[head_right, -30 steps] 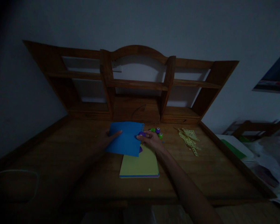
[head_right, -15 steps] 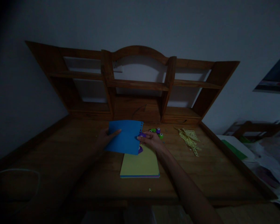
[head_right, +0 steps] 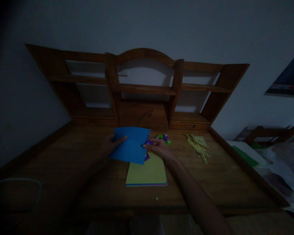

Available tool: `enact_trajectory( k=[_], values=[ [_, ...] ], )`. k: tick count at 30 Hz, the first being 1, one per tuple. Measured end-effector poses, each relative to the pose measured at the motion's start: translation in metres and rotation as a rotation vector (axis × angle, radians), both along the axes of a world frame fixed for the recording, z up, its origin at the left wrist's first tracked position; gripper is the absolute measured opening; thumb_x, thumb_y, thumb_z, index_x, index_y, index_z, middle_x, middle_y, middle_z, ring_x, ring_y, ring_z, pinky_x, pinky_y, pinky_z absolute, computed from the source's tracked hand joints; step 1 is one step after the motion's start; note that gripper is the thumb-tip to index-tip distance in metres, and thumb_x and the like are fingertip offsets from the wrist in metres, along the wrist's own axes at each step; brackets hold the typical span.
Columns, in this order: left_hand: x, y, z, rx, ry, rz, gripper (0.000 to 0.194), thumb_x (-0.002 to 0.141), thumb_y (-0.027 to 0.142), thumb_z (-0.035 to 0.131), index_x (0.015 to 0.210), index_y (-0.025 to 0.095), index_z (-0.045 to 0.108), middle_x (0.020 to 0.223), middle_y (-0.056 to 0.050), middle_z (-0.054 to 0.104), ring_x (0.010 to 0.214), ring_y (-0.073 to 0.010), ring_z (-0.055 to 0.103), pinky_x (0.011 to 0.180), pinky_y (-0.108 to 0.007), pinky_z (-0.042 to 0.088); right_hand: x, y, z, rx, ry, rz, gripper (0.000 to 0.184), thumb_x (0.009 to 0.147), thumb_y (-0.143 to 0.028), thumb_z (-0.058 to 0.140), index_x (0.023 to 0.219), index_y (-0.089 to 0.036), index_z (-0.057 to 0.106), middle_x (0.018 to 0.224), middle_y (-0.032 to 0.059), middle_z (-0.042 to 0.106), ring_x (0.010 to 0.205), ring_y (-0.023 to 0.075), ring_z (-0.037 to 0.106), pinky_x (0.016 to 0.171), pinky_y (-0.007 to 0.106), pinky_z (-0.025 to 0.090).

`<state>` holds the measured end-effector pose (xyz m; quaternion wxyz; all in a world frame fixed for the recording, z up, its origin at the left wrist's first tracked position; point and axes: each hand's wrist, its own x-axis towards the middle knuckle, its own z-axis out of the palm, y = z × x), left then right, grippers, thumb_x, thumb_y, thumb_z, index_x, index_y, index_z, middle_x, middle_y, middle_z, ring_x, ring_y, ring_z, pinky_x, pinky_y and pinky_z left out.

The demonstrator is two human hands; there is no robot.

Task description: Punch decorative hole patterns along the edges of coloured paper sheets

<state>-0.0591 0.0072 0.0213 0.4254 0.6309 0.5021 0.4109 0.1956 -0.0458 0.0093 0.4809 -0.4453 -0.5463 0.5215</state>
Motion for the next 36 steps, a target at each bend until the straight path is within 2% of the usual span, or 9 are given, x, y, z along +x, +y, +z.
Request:
enact_trajectory(
  k=[6,13,19,27,36],
  values=[
    [-0.001,0.0,0.002,-0.019,-0.02,-0.022,0.045,0.066,0.058,0.068,0.079,0.015,0.065,0.075,-0.007,0.068,0.066,-0.0211,0.062,0.054,-0.027,0.046,0.001,0.0,0.0,0.009,0.023,0.001,0.028,0.065,-0.04,0.081,0.08,-0.018,0.069,0.074,0.0032,0.068,0.063,0.0148,0.061,0.063,0.028,0.046],
    [0.0,0.002,-0.006,-0.047,-0.072,-0.003,0.049,0.065,0.058,0.07,0.088,0.015,0.066,0.084,-0.009,0.07,0.072,-0.0237,0.065,0.058,-0.03,0.051,0.001,-0.001,0.005,0.038,0.035,-0.019,0.025,0.067,-0.039,0.08,0.08,-0.02,0.071,0.074,0.0028,0.066,0.065,0.0145,0.059,0.065,0.029,0.047],
    [0.002,-0.004,-0.001,-0.14,-0.156,-0.068,0.054,0.065,0.057,0.072,0.1,0.015,0.066,0.095,-0.011,0.072,0.081,-0.0262,0.068,0.065,-0.034,0.056,0.004,0.0,0.003,-0.038,0.127,-0.063,0.024,0.07,-0.037,0.078,0.087,-0.021,0.072,0.08,0.0036,0.068,0.069,0.0147,0.06,0.07,0.029,0.047],
    [0.007,-0.008,-0.001,-0.194,-0.224,-0.118,0.052,0.064,0.051,0.077,0.101,0.017,0.067,0.098,-0.01,0.073,0.085,-0.0285,0.07,0.071,-0.038,0.058,0.004,0.003,0.0,-0.024,0.244,-0.077,0.02,0.075,-0.041,0.074,0.079,-0.022,0.074,0.073,0.0034,0.069,0.065,0.0155,0.06,0.065,0.029,0.045],
    [0.007,-0.003,-0.007,-0.244,-0.267,-0.18,0.051,0.07,0.054,0.071,0.103,0.015,0.066,0.102,-0.013,0.072,0.089,-0.0295,0.069,0.076,-0.041,0.057,0.004,0.0,0.003,-0.069,0.172,-0.061,0.023,0.072,-0.041,0.076,0.082,-0.02,0.072,0.079,0.0033,0.068,0.07,0.0155,0.06,0.069,0.029,0.044]
  ],
)
